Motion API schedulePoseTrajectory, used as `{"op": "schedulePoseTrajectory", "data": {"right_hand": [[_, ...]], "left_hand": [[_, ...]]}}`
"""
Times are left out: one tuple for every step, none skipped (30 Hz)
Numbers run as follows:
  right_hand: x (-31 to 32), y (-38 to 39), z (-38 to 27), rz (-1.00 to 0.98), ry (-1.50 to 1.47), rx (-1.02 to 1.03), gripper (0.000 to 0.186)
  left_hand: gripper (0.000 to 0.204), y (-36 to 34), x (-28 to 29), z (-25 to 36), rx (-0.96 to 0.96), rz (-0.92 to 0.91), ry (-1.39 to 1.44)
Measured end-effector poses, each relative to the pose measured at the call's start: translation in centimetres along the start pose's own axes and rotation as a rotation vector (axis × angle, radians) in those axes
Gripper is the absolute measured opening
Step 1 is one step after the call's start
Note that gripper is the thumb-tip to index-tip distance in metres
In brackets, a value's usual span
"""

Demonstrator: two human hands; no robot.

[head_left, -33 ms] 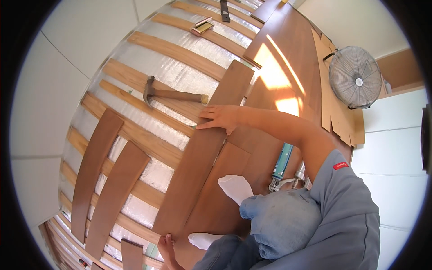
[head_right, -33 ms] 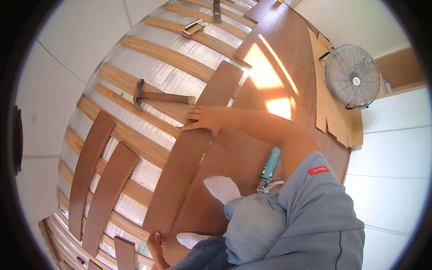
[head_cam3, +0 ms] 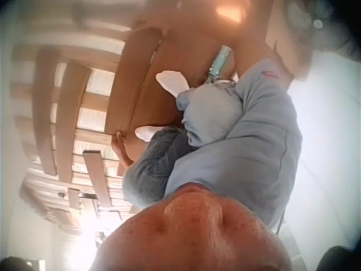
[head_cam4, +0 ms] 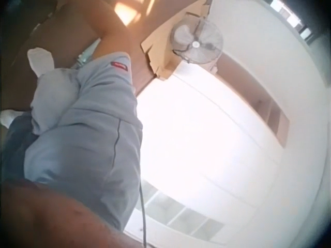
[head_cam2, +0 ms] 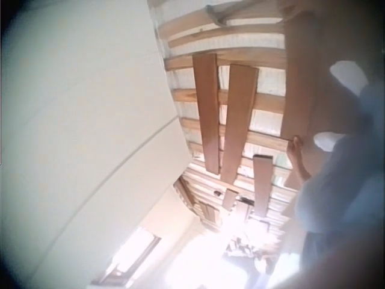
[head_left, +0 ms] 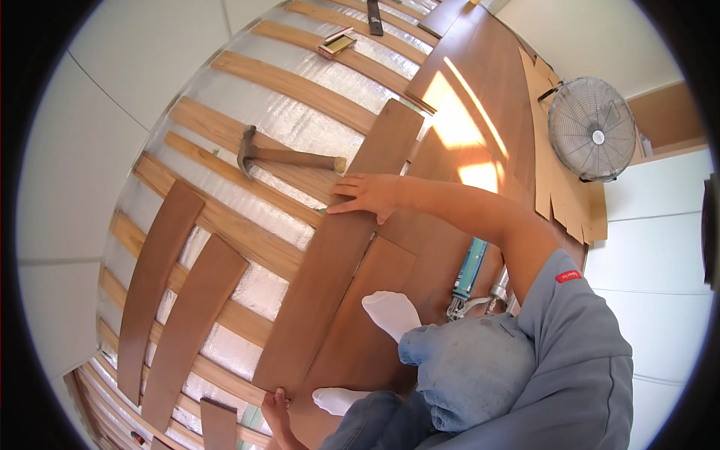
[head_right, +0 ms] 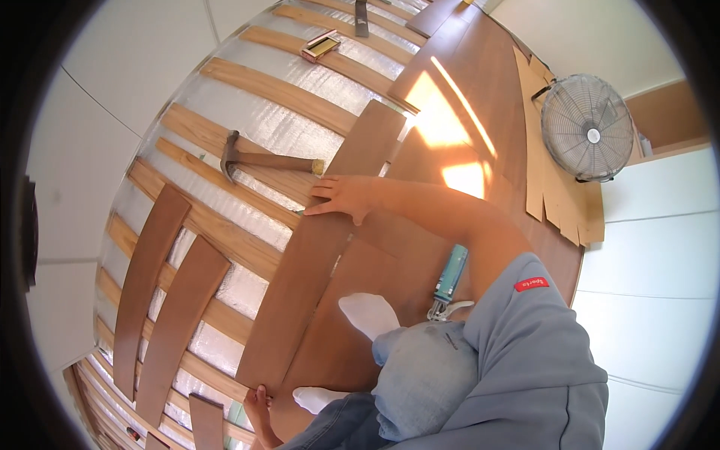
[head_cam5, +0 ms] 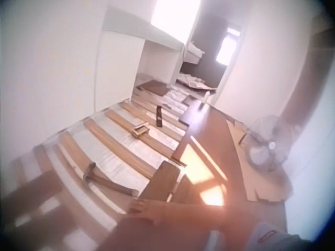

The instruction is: The person installs wood flooring planks by applying adhesive with a caulk gun, positioning the planks by hand, and securing them using a hammer and a pneumatic nailer.

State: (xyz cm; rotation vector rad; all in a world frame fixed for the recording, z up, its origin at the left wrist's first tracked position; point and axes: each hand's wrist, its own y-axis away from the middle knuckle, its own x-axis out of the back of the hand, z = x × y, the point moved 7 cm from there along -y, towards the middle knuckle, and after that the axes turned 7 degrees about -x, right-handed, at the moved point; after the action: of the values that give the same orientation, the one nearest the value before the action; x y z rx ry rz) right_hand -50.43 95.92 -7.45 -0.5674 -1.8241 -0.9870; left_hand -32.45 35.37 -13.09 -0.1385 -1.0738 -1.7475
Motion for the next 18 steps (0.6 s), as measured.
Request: {"op": "schedulePoseTrajectory", "data": {"right_hand": [[-0.2,0.4,0.4,0.017,-0.049,-0.034,0.108],[-0.1,0.7,0.8,0.034,-0.096,-0.072,0.102],[-0.8,1.2,1.3,0.023,-0.097,-0.071,0.102],[-1.0,1.7,1.9,0.079,-0.097,-0.100,0.096],[-1.1,2.1,2.5,0.133,-0.100,-0.126,0.091],[-1.2,2.1,2.5,0.125,-0.101,-0.115,0.091],[-1.0,2.2,3.1,0.145,-0.111,-0.160,0.086],[-0.8,2.1,3.5,0.165,-0.123,-0.201,0.082],[-1.1,1.7,3.4,0.153,-0.135,-0.178,0.082],[-0.8,1.5,4.0,0.188,-0.149,-0.204,0.079],[-1.5,1.9,4.6,0.211,-0.180,-0.230,0.075],[-2.2,2.9,5.8,0.243,-0.162,-0.219,0.071],[-3.1,3.7,5.9,0.282,-0.153,-0.214,0.067],[-3.4,3.7,5.1,0.267,-0.177,-0.197,0.067],[-2.5,3.2,5.2,0.282,-0.170,-0.227,0.064],[-1.8,2.7,5.3,0.296,-0.164,-0.260,0.061],[-1.9,2.4,4.6,0.281,-0.182,-0.240,0.061],[-1.7,2.4,4.8,0.310,-0.186,-0.287,0.058]], "left_hand": [[0.039,-0.2,-0.4,-0.5,0.012,0.011,-0.011],[0.039,-0.4,-0.5,-0.3,0.017,0.008,-0.009],[0.040,-0.7,-0.8,0.8,-0.031,0.001,-0.066],[0.041,-1.0,-1.3,2.0,-0.080,-0.006,-0.120],[0.042,-1.1,-1.6,3.8,-0.095,-0.010,-0.179],[0.042,-1.5,-2.1,4.5,-0.082,-0.009,-0.174],[0.041,-1.8,-2.5,5.2,-0.084,-0.010,-0.162],[0.040,-1.9,-2.7,5.3,-0.082,-0.009,-0.152],[0.040,-2.1,-2.7,4.3,-0.104,-0.003,-0.187],[0.041,-2.7,-2.9,3.7,-0.177,-0.016,-0.222],[0.042,-3.0,-3.2,3.2,-0.152,-0.017,-0.313],[0.043,-2.8,-3.5,4.9,-0.177,-0.004,-0.294],[0.044,-2.8,-3.7,6.3,-0.143,-0.036,-0.273],[0.044,-2.8,-3.6,7.4,-0.123,-0.041,-0.273],[0.045,-2.8,-3.6,6.4,-0.152,-0.011,-0.310],[0.045,-2.6,-3.5,5.1,-0.130,-0.001,-0.308],[0.045,-2.6,-3.4,5.1,-0.096,-0.012,-0.290],[0.046,-2.7,-3.5,5.4,-0.068,-0.024,-0.270]]}}
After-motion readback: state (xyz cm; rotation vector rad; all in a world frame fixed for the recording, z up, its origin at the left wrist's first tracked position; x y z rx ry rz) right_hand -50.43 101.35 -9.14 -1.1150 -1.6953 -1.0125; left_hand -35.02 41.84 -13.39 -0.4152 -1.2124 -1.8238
